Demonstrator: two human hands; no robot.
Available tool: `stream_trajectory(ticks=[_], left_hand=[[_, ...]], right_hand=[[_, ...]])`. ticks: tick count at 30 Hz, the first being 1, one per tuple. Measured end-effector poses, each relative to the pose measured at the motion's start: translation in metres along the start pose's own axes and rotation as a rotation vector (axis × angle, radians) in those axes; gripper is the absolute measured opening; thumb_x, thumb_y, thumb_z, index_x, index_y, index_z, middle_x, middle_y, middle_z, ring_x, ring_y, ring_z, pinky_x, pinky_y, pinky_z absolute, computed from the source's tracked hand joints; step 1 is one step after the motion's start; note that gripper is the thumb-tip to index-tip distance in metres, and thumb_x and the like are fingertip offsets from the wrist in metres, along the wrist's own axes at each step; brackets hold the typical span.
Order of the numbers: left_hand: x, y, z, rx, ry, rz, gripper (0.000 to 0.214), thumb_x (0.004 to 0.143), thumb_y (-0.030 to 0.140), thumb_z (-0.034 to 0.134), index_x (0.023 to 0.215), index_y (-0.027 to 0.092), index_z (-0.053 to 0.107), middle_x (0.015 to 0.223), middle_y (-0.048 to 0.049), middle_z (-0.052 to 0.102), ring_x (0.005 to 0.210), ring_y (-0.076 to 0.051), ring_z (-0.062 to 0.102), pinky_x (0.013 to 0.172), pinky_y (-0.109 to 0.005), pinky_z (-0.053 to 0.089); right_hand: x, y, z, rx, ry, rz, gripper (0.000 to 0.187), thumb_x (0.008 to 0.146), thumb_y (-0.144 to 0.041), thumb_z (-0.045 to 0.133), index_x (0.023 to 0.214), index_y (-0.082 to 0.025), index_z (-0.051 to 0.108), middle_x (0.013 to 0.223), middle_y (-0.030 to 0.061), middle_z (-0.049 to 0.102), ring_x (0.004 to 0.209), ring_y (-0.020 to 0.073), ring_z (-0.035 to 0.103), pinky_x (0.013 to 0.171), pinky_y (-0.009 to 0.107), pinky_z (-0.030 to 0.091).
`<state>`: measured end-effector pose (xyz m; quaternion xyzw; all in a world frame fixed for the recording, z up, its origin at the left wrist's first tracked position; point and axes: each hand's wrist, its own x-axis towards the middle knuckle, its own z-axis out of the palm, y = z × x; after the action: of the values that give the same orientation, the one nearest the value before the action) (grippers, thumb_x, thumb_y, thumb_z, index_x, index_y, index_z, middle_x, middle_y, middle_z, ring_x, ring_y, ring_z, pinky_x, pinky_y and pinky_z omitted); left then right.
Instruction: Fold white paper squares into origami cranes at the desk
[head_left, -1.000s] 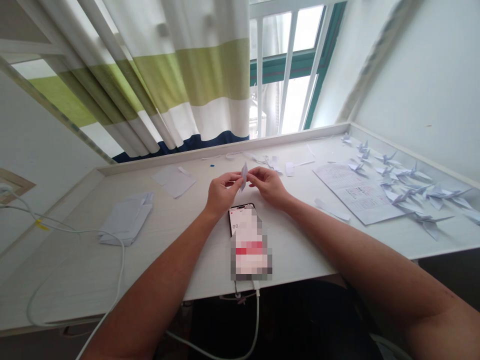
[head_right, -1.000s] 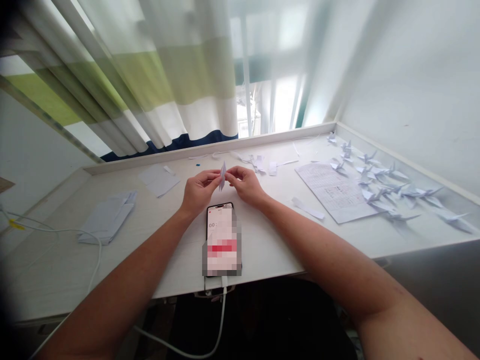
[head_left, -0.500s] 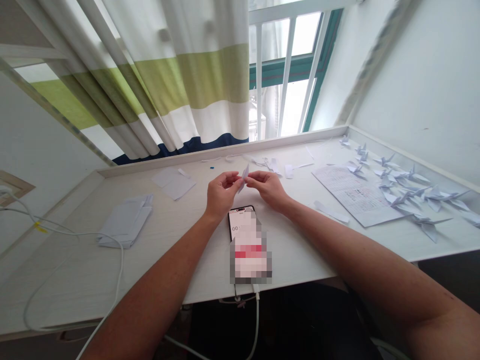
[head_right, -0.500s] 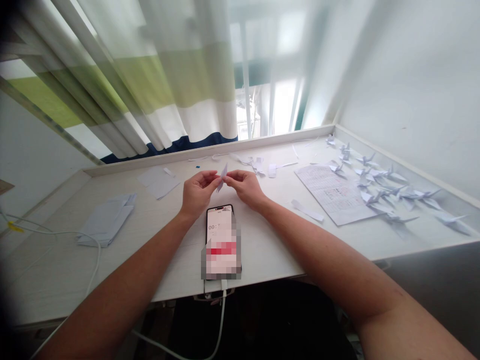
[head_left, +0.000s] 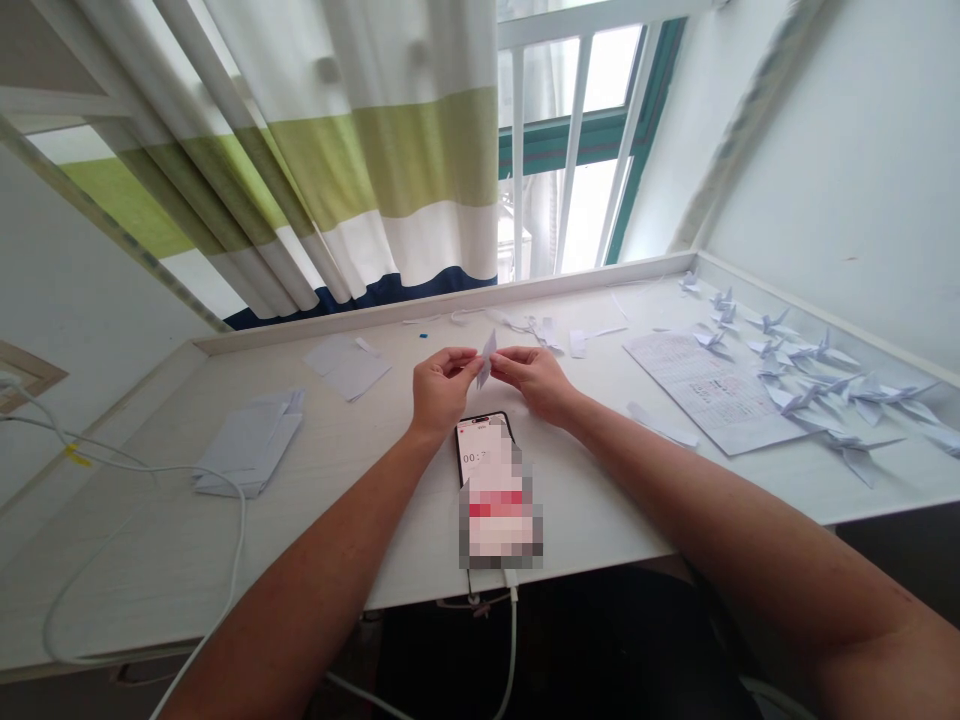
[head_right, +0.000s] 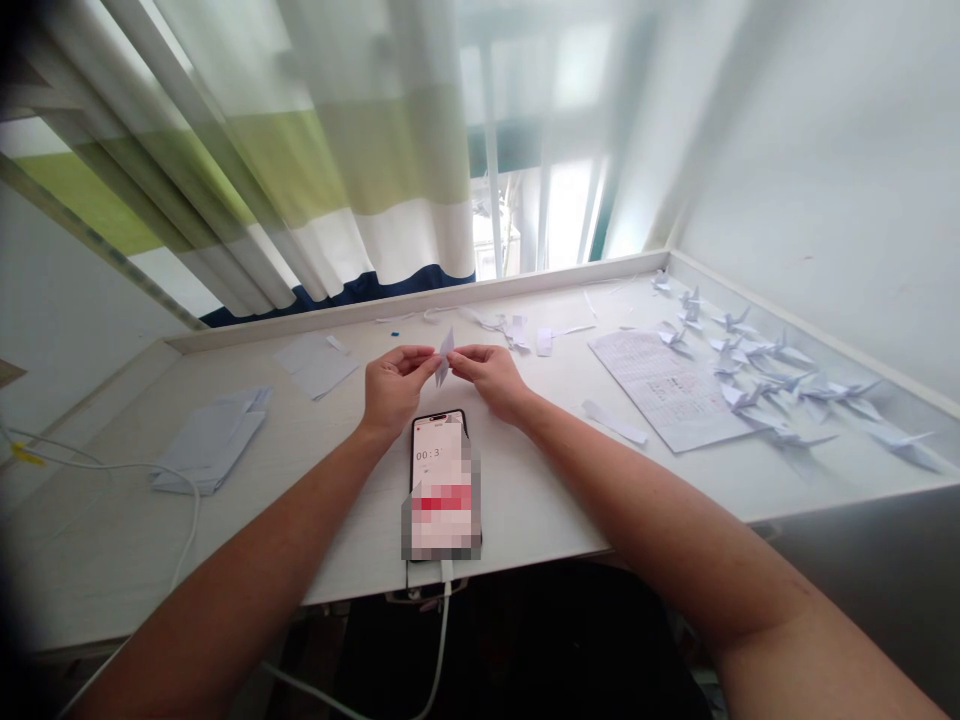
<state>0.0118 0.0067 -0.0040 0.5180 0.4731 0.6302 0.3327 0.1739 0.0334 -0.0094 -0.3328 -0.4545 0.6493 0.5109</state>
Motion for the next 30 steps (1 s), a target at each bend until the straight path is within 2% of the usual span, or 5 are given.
stream_trajectory(ticks=[5, 10, 14, 20, 30], left_hand=[[0.0007, -0.002, -0.0005, 0.014, -0.008, 0.0, 0.028, 0.072, 0.036, 0.093, 0.09, 0.017, 0.081, 0.089, -0.0088, 0.082, 0.085, -0.024, 0.078, 0.084, -0.038, 0.062], [0.0009, -0.0017, -0.0025, 0.065, -0.013, 0.026, 0.028, 0.08, 0.038, 0.089, 0.099, 0.018, 0.082, 0.098, -0.0094, 0.082, 0.094, -0.024, 0.077, 0.085, -0.037, 0.061], [0.0009, -0.0014, -0.0047, 0.131, -0.083, 0.038, 0.026, 0.084, 0.043, 0.086, 0.097, 0.02, 0.083, 0.109, -0.0109, 0.082, 0.105, -0.026, 0.075, 0.086, -0.036, 0.059], [0.0025, -0.0002, -0.0077, 0.084, -0.167, -0.029, 0.035, 0.084, 0.047, 0.086, 0.105, 0.019, 0.082, 0.106, -0.0103, 0.082, 0.093, -0.023, 0.074, 0.087, -0.036, 0.057], [0.0049, -0.0046, -0.0065, -0.024, -0.159, -0.061, 0.037, 0.077, 0.047, 0.089, 0.092, 0.017, 0.074, 0.093, -0.0063, 0.077, 0.086, -0.019, 0.071, 0.084, -0.034, 0.055]], right_hand=[[-0.002, -0.0013, 0.0004, 0.003, -0.043, 0.021, 0.051, 0.056, -0.057, 0.102, 0.081, -0.017, 0.082, 0.085, 0.0051, 0.077, 0.087, 0.0184, 0.07, 0.104, 0.041, 0.055], [-0.0028, -0.0041, 0.0016, -0.04, -0.074, -0.073, 0.048, 0.061, -0.058, 0.1, 0.083, -0.02, 0.083, 0.088, 0.0035, 0.079, 0.089, 0.0187, 0.07, 0.105, 0.043, 0.057], [-0.0026, -0.0049, 0.0, -0.098, -0.075, -0.112, 0.047, 0.064, -0.061, 0.098, 0.084, -0.021, 0.083, 0.088, 0.0043, 0.08, 0.088, 0.0197, 0.07, 0.101, 0.044, 0.058], [-0.0018, -0.0045, -0.0022, -0.121, -0.084, -0.158, 0.045, 0.068, -0.06, 0.096, 0.084, -0.02, 0.083, 0.085, 0.0049, 0.079, 0.083, 0.0185, 0.068, 0.095, 0.042, 0.057], [-0.0019, -0.0066, -0.0026, -0.172, 0.008, -0.189, 0.048, 0.061, -0.058, 0.1, 0.082, -0.02, 0.08, 0.081, 0.0037, 0.077, 0.078, 0.0182, 0.067, 0.084, 0.038, 0.056]])
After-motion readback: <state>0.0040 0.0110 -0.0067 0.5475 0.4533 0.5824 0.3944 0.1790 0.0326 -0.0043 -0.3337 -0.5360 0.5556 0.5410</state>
